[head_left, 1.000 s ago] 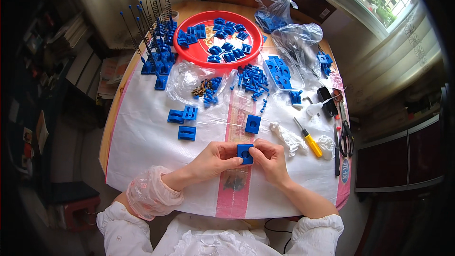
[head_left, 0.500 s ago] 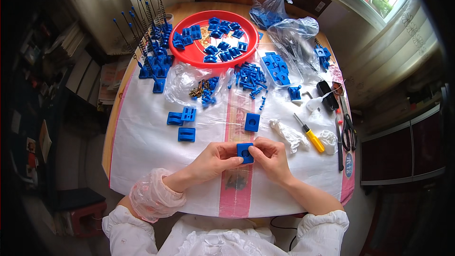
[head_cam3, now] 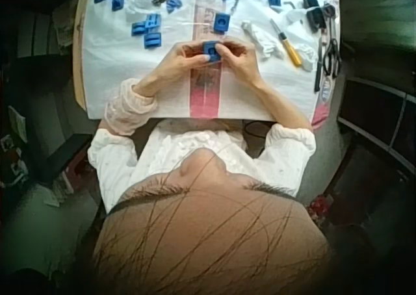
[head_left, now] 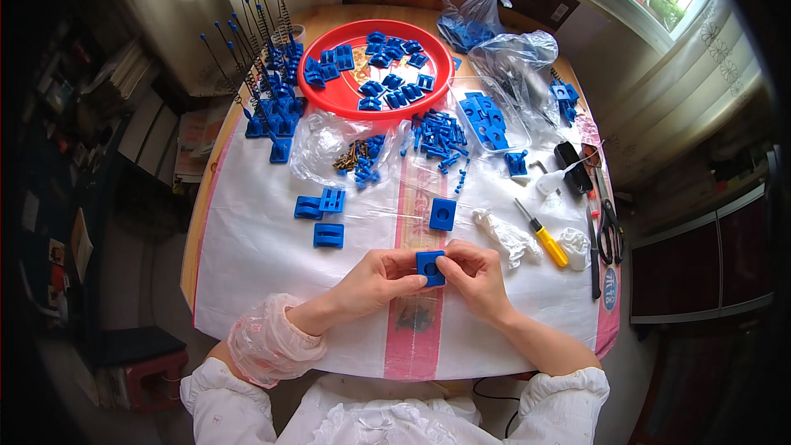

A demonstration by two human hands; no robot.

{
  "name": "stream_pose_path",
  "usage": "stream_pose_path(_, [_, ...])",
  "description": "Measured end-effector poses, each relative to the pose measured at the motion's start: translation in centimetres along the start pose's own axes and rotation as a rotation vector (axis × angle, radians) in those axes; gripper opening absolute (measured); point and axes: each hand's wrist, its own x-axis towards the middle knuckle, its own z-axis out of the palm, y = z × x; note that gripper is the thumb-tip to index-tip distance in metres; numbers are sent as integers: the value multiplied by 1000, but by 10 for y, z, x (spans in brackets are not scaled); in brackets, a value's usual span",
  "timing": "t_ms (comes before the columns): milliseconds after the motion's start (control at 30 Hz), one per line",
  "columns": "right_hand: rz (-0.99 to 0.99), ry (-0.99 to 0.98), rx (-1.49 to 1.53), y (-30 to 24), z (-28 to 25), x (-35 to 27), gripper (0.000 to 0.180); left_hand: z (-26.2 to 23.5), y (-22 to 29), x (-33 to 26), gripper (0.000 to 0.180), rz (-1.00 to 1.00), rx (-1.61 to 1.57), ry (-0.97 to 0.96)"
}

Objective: The recorder is assembling blue plastic housing components for a lighting fixture on a workstation table.

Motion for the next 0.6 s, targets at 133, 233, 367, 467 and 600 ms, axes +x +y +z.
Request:
stream_pose_path(133, [3,-2,28,-2,1,-1,13,1,1,-1,42,-10,2,6])
stream_pose_path(233, [-11,-4,14,0,0,-1,13,1,1,-1,43,-15,14,11])
stream_pose_path(367, [3,1,36,-2,1,-1,11,4,3,-1,43,-1,-3,13])
stream_pose_path(467, [-1,-4,26,-1,0,0,11,3,1,-1,44,-1,2,21])
stream_pose_path(600, [11,-12,57,-1,0,-1,11,2,-1,-1,43,-2,13,30])
